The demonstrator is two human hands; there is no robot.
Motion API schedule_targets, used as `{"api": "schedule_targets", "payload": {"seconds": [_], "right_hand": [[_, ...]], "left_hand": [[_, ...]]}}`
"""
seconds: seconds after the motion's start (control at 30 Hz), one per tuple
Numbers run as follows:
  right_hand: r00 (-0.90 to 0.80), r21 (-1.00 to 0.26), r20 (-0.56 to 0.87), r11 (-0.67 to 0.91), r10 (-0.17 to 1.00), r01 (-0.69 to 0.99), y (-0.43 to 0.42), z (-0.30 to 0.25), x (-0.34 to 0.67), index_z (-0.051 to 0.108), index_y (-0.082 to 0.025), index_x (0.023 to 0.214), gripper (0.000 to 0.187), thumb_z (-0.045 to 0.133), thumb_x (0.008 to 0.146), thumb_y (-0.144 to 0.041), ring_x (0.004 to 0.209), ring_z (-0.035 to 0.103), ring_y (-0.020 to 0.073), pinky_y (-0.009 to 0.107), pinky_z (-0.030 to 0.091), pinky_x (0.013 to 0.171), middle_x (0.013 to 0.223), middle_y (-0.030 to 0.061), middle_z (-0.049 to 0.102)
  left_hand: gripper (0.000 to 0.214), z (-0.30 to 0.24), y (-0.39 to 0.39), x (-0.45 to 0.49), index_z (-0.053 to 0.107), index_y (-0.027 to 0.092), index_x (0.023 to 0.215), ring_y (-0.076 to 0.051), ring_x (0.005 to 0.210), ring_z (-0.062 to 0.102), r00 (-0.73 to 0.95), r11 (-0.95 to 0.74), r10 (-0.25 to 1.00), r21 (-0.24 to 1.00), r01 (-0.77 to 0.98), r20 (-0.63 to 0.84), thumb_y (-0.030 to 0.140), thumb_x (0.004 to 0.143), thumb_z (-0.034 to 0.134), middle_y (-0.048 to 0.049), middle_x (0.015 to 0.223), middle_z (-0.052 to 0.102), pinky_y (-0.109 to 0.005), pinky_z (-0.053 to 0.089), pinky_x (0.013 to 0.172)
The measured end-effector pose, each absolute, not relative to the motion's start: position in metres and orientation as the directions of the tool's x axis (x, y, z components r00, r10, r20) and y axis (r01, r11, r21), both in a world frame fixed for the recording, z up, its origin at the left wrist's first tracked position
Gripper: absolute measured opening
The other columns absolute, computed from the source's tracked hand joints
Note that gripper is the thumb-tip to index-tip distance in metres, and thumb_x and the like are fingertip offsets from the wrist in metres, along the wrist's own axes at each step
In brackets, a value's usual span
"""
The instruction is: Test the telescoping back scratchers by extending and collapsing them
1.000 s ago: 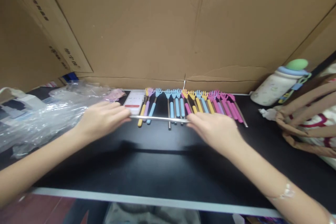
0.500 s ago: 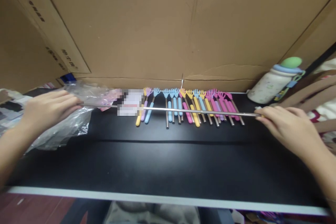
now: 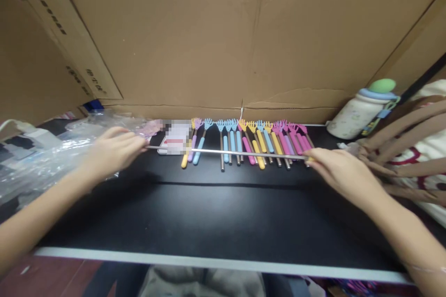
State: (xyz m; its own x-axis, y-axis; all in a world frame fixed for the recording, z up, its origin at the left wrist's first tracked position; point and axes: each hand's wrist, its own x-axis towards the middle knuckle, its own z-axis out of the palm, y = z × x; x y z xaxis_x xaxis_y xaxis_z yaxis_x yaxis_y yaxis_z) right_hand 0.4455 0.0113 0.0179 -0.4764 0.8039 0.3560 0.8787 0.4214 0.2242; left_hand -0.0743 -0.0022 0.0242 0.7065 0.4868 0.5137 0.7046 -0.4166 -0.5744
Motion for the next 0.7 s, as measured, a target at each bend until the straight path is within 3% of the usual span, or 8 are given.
{"api": "schedule_targets", "payload": {"seconds": [0.13, 0.23, 0.37, 0.53, 0.7], "right_hand": [[-0.645, 0.332, 0.415, 0.554, 0.642, 0.764, -0.008, 0.018, 0.355, 0.058, -0.021, 0.086, 0.028, 0.034, 0.092, -0.036, 0.060, 0.057, 0.0150, 0.025, 0.034, 0.056, 0.072, 0.0026, 0.065], [-0.710, 0.322, 0.441, 0.642, 0.548, 0.696, -0.021, 0.021, 0.298, 0.056, -0.020, 0.082, 0.028, 0.032, 0.093, -0.030, 0.053, 0.055, 0.0113, 0.023, 0.026, 0.048, 0.065, -0.0003, 0.062], [-0.711, 0.339, 0.419, 0.629, 0.565, 0.700, -0.027, 0.027, 0.267, 0.055, -0.020, 0.079, 0.036, 0.025, 0.096, -0.030, 0.049, 0.052, 0.0097, 0.024, 0.020, 0.046, 0.063, -0.0006, 0.061], [-0.734, 0.359, 0.354, 0.640, 0.580, 0.679, -0.024, 0.026, 0.266, 0.057, -0.024, 0.089, 0.033, 0.025, 0.095, -0.031, 0.054, 0.055, 0.0114, 0.026, 0.022, 0.048, 0.069, -0.0010, 0.064], [-0.749, 0.385, 0.333, 0.643, 0.572, 0.662, -0.017, 0.027, 0.289, 0.058, -0.023, 0.081, 0.033, 0.029, 0.094, -0.034, 0.053, 0.055, 0.0115, 0.025, 0.025, 0.050, 0.067, -0.0014, 0.065]], "left_hand": [[0.022, 0.020, -0.014, 0.001, 0.049, 0.018, 0.072, -0.013, 0.056, 0.053, 0.755, -0.564, 0.438, -0.504, 0.654, 0.489, 0.017, 0.091, 0.039, 0.0030, 0.060, 0.056, -0.027, 0.037, 0.065], [0.022, 0.023, -0.025, 0.038, 0.047, 0.018, 0.072, -0.014, 0.051, 0.050, 0.776, -0.606, 0.401, -0.494, 0.624, 0.488, 0.018, 0.092, 0.037, 0.0027, 0.057, 0.054, -0.027, 0.033, 0.057], [0.023, 0.025, -0.030, 0.049, 0.046, 0.018, 0.071, -0.014, 0.051, 0.051, 0.750, -0.609, 0.409, -0.457, 0.648, 0.520, 0.020, 0.092, 0.037, 0.0020, 0.055, 0.052, -0.028, 0.030, 0.054], [0.022, 0.017, -0.026, 0.041, 0.046, 0.018, 0.072, -0.014, 0.052, 0.052, 0.743, -0.623, 0.439, -0.425, 0.657, 0.505, 0.022, 0.092, 0.038, 0.0021, 0.056, 0.053, -0.029, 0.031, 0.054], [0.019, 0.016, -0.021, 0.019, 0.049, 0.019, 0.074, -0.014, 0.055, 0.053, 0.754, -0.625, 0.462, -0.431, 0.651, 0.468, 0.023, 0.091, 0.041, 0.0022, 0.060, 0.057, -0.029, 0.033, 0.057]]}}
